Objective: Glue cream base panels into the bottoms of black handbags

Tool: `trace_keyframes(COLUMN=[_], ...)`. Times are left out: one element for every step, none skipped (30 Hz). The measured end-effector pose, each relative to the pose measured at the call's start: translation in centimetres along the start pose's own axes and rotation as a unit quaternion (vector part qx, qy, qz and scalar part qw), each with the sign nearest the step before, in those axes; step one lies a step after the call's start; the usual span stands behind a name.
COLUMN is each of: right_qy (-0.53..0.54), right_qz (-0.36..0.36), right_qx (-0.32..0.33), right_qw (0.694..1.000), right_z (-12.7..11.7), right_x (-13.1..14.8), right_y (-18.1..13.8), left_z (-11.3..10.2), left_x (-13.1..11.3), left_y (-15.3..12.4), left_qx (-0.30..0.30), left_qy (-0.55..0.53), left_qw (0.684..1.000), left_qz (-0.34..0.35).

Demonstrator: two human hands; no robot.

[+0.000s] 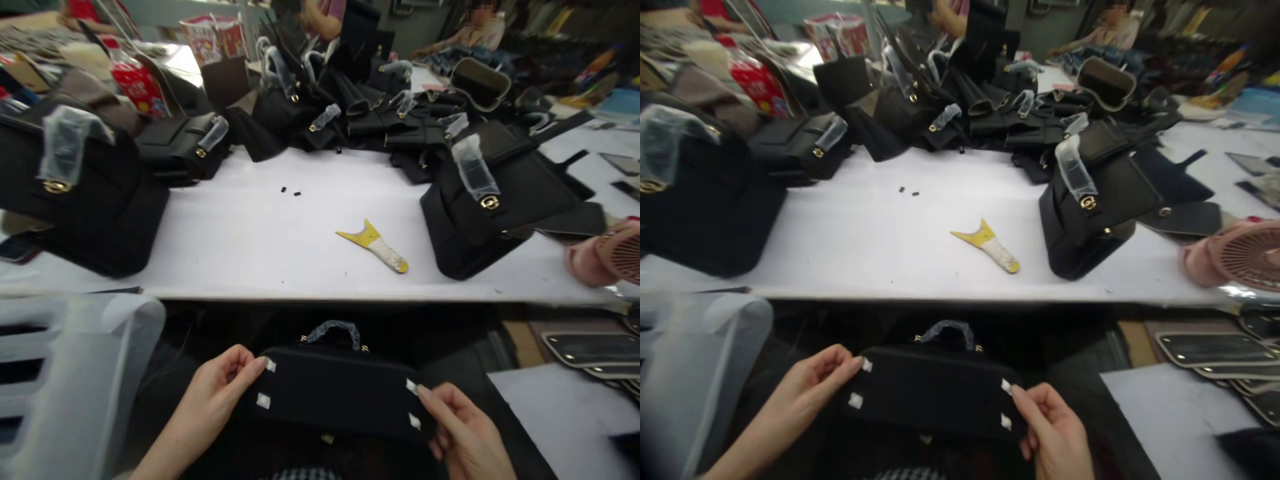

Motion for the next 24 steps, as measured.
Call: trace_keyframes(right_qy=[0.004,0.007,0.009,0.01,0.01,0.008,0.005,0.002,-0.002,-0.003,-0.003,-0.001,0.002,0.004,0.006,0.007,0.007,0.005,0.0,-0.007,-0.016,-0.028,-0.044,-0.064], right_qz=[0.0,0.001,0.001,0.0,-0.004,-0.01,-0.018,-0.025,-0.032,-0.037,-0.039,-0.041,-0.042,-0.043,-0.045,-0.047,-0.051,-0.054,-0.057,-0.06,-0.065,-0.071,-0.078,-0.084], right_qx=[-0.001,-0.001,0.001,0.001,0.002,0.003,0.003,0.003,0.001,0.0,0.001,0.003,0.005,0.007,0.008,0.01,0.01,0.011,0.012,0.013,0.013,0.013,0.013,0.012], right_qw=[1.0,1.0,1.0,1.0,1.0,1.0,1.0,1.0,0.999,0.999,0.999,0.999,0.999,0.999,0.999,0.999,0.999,0.998,0.998,0.998,0.998,0.997,0.996,0.994], right_z=[0.1,0.1,0.1,0.1,0.0,0.0,-0.1,-0.1,-0.2,-0.2,-0.3,-0.3,-0.3,-0.2,-0.2,-0.2,-0.2,-0.2,-0.2,-0.2,-0.3,-0.5,-0.6,-0.8], right_x=[0.0,-0.1,-0.2,-0.2,-0.3,-0.2,-0.2,-0.1,-0.1,-0.1,-0.1,-0.2,-0.2,-0.3,-0.4,-0.4,-0.4,-0.3,-0.3,-0.2,-0.2,-0.1,-0.2,-0.3], right_y=[0.0,-0.1,-0.1,-0.2,-0.2,-0.2,-0.2,-0.2,-0.2,-0.2,-0.2,-0.2,-0.2,-0.2,-0.2,-0.2,-0.2,-0.2,-0.2,-0.1,-0.1,-0.1,-0.1,-0.1], left_z=[0.0,-0.1,-0.1,-0.2,-0.3,-0.4,-0.4,-0.5,-0.6,-0.6,-0.6,-0.6,-0.6,-0.6,-0.5,-0.5,-0.5,-0.4,-0.3,-0.3,-0.2,-0.2,-0.2,-0.2], left_x=[0.0,0.0,0.1,0.1,0.1,0.1,0.1,0.1,0.2,0.2,0.2,0.2,0.2,0.2,0.2,0.2,0.2,0.2,0.2,0.1,-0.1,-0.3,-0.6,-0.9], left_y=[0.0,0.0,0.0,-0.1,-0.1,-0.1,-0.2,-0.2,-0.3,-0.4,-0.5,-0.5,-0.6,-0.7,-0.7,-0.7,-0.6,-0.6,-0.6,-0.6,-0.7,-0.8,-1.1,-1.4], left_qx=[-0.003,-0.008,-0.014,-0.021,-0.029,-0.039,-0.049,-0.059,-0.068,-0.074,-0.078,-0.08,-0.079,-0.079,-0.077,-0.076,-0.076,-0.076,-0.076,-0.076,-0.079,-0.086,-0.096,-0.108], left_qy=[0.008,0.016,0.023,0.028,0.033,0.037,0.041,0.044,0.047,0.05,0.053,0.055,0.058,0.061,0.064,0.066,0.067,0.067,0.065,0.062,0.06,0.06,0.061,0.063], left_qw=[1.0,1.0,1.0,0.999,0.999,0.998,0.998,0.997,0.996,0.995,0.995,0.994,0.994,0.994,0.994,0.994,0.993,0.993,0.993,0.993,0.993,0.992,0.991,0.989], left_qz=[0.0,0.0,0.001,0.005,0.012,0.02,0.027,0.034,0.039,0.042,0.043,0.044,0.045,0.047,0.049,0.051,0.053,0.054,0.056,0.058,0.061,0.066,0.073,0.081])
Point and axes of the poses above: each hand's wrist, its own y-axis towards the middle knuckle, its own z-axis out of the palm, x = y × z, the point moved 8 cm from there along y, towards the middle knuckle, and after that the axes turned 15 degrees about -z, right-handed, at the moved point
